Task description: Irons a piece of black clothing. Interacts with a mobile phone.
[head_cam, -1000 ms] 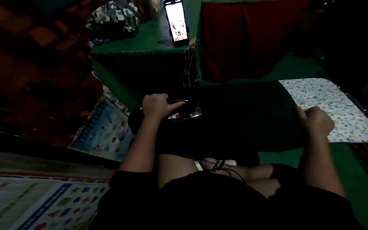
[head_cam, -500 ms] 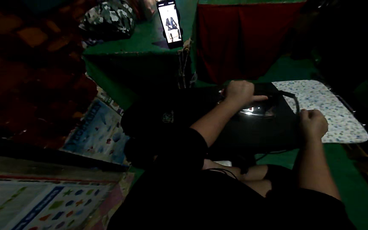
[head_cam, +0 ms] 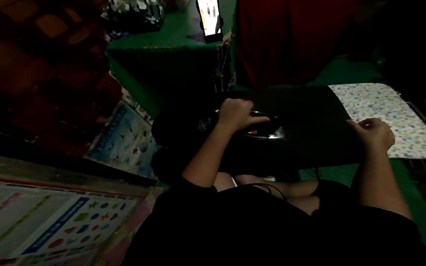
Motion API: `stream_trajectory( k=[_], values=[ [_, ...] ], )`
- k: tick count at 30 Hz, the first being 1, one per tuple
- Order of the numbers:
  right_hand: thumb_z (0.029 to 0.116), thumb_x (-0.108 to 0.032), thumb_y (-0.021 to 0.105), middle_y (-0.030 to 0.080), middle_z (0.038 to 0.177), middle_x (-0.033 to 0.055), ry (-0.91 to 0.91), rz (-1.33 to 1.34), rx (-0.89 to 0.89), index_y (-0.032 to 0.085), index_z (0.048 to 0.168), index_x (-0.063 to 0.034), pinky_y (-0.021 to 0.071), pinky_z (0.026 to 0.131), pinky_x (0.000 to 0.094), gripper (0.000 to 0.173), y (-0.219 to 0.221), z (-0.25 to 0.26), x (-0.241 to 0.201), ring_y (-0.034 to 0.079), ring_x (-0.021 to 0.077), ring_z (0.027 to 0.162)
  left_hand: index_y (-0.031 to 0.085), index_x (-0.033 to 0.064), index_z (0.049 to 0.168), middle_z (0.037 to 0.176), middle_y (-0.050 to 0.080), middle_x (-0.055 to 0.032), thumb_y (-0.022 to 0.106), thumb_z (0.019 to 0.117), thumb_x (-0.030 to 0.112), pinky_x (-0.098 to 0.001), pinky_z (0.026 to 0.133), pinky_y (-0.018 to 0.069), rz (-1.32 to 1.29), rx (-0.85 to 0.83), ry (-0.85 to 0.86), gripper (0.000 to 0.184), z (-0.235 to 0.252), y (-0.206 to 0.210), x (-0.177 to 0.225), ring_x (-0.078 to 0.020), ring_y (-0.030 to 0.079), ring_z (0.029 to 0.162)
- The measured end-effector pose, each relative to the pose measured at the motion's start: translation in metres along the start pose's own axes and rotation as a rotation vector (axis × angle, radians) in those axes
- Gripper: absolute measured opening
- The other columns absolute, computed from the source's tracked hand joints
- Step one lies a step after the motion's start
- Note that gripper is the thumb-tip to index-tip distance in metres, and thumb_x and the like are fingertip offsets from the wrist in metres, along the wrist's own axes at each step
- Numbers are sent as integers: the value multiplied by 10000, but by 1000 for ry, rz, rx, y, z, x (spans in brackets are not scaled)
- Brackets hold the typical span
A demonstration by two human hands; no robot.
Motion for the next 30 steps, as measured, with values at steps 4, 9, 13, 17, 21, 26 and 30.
stream_trajectory(
  k=[4, 9, 13, 17, 21, 26, 30],
  values=[
    [992, -515, 651, 630, 1255, 355, 7, 25, -2, 645, 1267, 41, 383, 982, 758, 621, -8, -17, -18, 569, 557, 1214, 708, -23, 916, 920, 715, -237, 667, 873, 671, -632, 892, 485, 21, 143, -187, 696, -59, -19, -82, -428, 692, 965],
    [982, -488, 678, 638, 1242, 351, 31, 37, 30, 656, 1246, 48, 397, 968, 749, 598, -12, -23, -24, 579, 552, 1198, 695, -54, 995, 1005, 683, -333, 688, 887, 634, -737, 863, 451, 29, 148, -519, 697, -118, -36, -177, -543, 646, 1035],
    [983, -508, 666, 641, 1229, 347, 26, 37, 31, 657, 1247, 37, 409, 965, 747, 606, -11, -22, -22, 582, 549, 1193, 682, -61, 1108, 1104, 656, -374, 655, 903, 651, -757, 899, 426, 37, 120, -726, 741, -142, -44, -218, -577, 609, 1108],
    [998, -509, 643, 652, 1221, 335, 43, 30, 39, 667, 1239, 27, 412, 956, 742, 588, -11, -22, -24, 591, 545, 1183, 692, -63, 1072, 1073, 665, -368, 665, 909, 628, -753, 897, 421, 37, 143, -722, 711, -140, -48, -217, -575, 615, 1089],
    [1061, -460, 542, 635, 1252, 352, 15, -8, 28, 659, 1257, 39, 398, 961, 756, 549, -11, -20, -28, 579, 560, 1206, 696, -65, 1061, 1081, 663, -370, 670, 916, 612, -750, 905, 417, 20, 151, -673, 692, -116, -49, -200, -572, 613, 1098],
    [1048, -454, 577, 646, 1236, 346, -29, -21, -26, 691, 1197, 31, 389, 968, 770, 520, -4, -10, -27, 581, 560, 1201, 714, -25, 1055, 1072, 691, -308, 664, 901, 647, -712, 919, 444, -1, 116, -560, 692, -50, -39, -164, -509, 640, 1093],
    [1085, -404, 516, 631, 1267, 353, -2, -5, -42, 668, 1226, 59, 400, 992, 747, 507, -5, -10, -28, 576, 552, 1225, 721, 8, 1066, 1083, 702, -270, 644, 895, 677, -678, 922, 459, 13, 40, -415, 695, 23, -27, -102, -462, 652, 1101]
  ],
)
Point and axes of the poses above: each hand's wrist, its own z-axis towards the middle knuckle, its own y-axis out of the palm, x = y × z, the point moved 9 cm from there along z, towards the middle knuckle
